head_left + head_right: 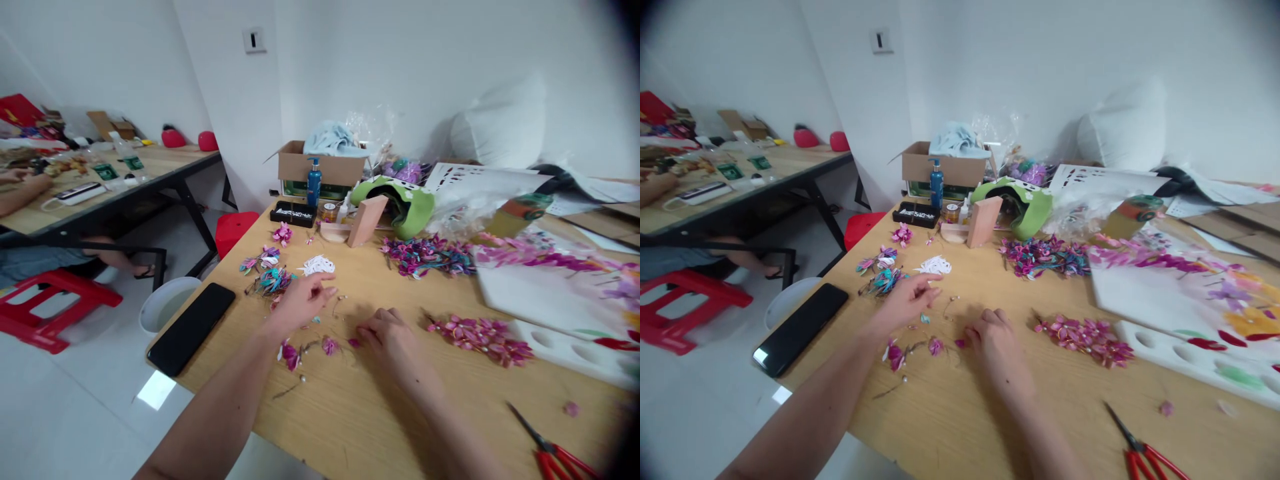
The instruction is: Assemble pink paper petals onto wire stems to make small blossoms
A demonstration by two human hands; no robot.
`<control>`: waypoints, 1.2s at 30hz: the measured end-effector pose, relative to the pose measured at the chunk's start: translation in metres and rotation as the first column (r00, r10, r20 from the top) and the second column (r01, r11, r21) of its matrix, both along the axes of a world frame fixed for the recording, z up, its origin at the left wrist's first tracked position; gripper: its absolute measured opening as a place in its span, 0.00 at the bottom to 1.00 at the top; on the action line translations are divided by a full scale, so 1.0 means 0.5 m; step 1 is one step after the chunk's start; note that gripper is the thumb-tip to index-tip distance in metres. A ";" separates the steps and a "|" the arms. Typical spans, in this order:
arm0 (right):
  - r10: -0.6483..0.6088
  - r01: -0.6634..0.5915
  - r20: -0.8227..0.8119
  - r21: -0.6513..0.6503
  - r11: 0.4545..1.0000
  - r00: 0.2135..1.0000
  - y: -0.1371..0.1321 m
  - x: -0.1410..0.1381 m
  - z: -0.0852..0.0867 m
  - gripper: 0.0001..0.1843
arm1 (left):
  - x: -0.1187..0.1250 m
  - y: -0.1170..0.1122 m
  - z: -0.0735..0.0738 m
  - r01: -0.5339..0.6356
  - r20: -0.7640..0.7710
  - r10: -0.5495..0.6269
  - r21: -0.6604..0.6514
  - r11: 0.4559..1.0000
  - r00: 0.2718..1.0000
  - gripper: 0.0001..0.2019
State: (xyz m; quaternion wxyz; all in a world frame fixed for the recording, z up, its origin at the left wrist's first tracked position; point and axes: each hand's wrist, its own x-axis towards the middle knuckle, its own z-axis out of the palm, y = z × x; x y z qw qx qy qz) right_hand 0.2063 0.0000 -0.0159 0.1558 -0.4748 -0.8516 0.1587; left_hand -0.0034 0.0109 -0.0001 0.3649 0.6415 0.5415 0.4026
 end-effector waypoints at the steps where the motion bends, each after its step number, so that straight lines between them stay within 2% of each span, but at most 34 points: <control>1: 0.004 -0.004 0.012 0.005 1.000 1.000 -0.001 0.001 0.000 0.16 | -0.004 0.004 0.001 -0.063 0.043 0.062 0.012 0.998 0.997 0.19; 4: 0.011 -0.010 -0.015 0.057 0.998 1.000 -0.006 -0.004 0.006 0.16 | -0.015 0.012 0.007 -0.198 0.160 0.193 0.013 0.980 0.968 0.18; 8: 0.044 -0.027 -0.138 0.123 0.992 0.989 -0.026 -0.031 0.015 0.15 | -0.017 0.011 0.010 -0.236 0.185 0.231 0.006 0.972 0.955 0.17; 13: 0.141 -0.138 -0.092 0.041 0.990 0.986 -0.048 -0.067 0.010 0.10 | -0.015 0.007 0.001 -0.233 0.076 0.227 0.101 0.967 0.971 0.15; 18: 0.170 -0.173 -0.113 -0.019 0.985 0.979 -0.041 -0.064 0.001 0.11 | -0.016 0.007 -0.003 -0.229 0.044 0.226 0.116 0.966 0.973 0.15; 22: 0.246 -0.265 -0.192 -0.083 0.961 0.950 -0.035 -0.043 0.021 0.12 | -0.016 0.008 -0.001 -0.236 0.037 0.234 0.124 0.964 0.972 0.15; 26: 0.328 -0.352 -0.170 -0.139 0.926 0.929 -0.040 -0.035 0.041 0.14 | -0.017 0.007 0.001 -0.235 0.030 0.233 0.119 0.965 0.972 0.15; 31: 0.312 -0.312 -0.203 0.034 0.949 0.928 -0.047 -0.069 0.032 0.10 | -0.015 0.008 -0.004 -0.222 0.024 0.221 0.133 0.966 0.975 0.15; 36: 0.383 -0.382 0.014 0.100 0.919 0.924 -0.049 -0.114 0.026 0.11 | -0.013 0.010 -0.011 -0.213 0.017 0.213 0.135 0.968 0.977 0.15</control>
